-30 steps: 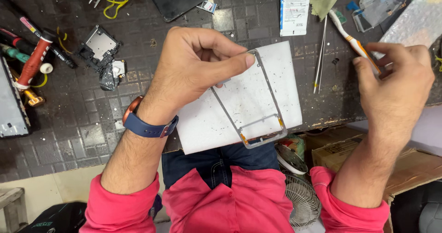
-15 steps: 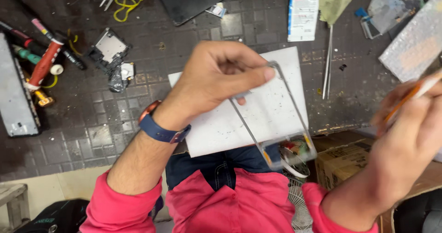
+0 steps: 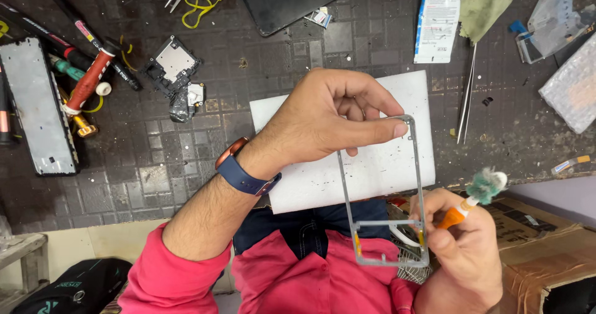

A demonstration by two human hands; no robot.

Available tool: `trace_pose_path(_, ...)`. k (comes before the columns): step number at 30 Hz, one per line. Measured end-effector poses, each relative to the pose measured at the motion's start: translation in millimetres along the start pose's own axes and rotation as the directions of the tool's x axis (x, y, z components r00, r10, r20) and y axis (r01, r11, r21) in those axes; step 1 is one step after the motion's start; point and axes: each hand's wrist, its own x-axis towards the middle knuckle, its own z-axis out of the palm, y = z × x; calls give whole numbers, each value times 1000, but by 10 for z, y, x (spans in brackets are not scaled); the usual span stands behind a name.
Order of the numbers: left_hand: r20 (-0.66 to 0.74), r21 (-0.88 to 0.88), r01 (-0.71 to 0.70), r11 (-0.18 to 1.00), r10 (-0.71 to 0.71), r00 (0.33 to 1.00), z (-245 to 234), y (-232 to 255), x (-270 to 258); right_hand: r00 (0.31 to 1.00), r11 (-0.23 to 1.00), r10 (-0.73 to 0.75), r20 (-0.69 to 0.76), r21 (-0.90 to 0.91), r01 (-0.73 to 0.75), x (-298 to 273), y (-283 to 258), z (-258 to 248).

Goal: The person cleans a disassembled smartphone frame and a small black electronic component using a toothbrush and a cloth. They scrub the frame and component, then wipe the component with a cloth.

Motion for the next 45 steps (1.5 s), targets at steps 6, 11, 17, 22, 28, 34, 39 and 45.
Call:
trace_pose_path(6,-30,0,-23,1000,23,999,13,-2,-19,983,994,59,-174,-80,-74,-1,131,81)
trace_pose_path(11,67,76,-79,994,74,995,-10,27,-46,956,979,19,-294,198,41,130,191,330)
trace_pose_path(17,274,113,-100,988,66,959,17,93,-135,910,936,58,-410,339,93,231,103,515)
trace_pose_path(22,186,238,-90,967,45,982,118,266,-245,896,907,-31,-442,364,211,292,-2,586)
trace_pose_path(28,-1,78,-154,985,154,988,550,368,-708,906,868,-107,-410,406,286,216,55,664)
trace_pose_path(34,-338,-452,-251,856,96,936,1090,-199,-780,942,931,-13,-334,339,133,199,226,730)
trace_pose_path(39,-461,-455,-322,831,90,883,1151,-383,-781,908,953,-42,-417,257,162,192,231,755)
trace_pose_path(45,-483,-502,-398,767,133,865,998,-287,-883,787,589,-605,-120,-733,341,77,338,744)
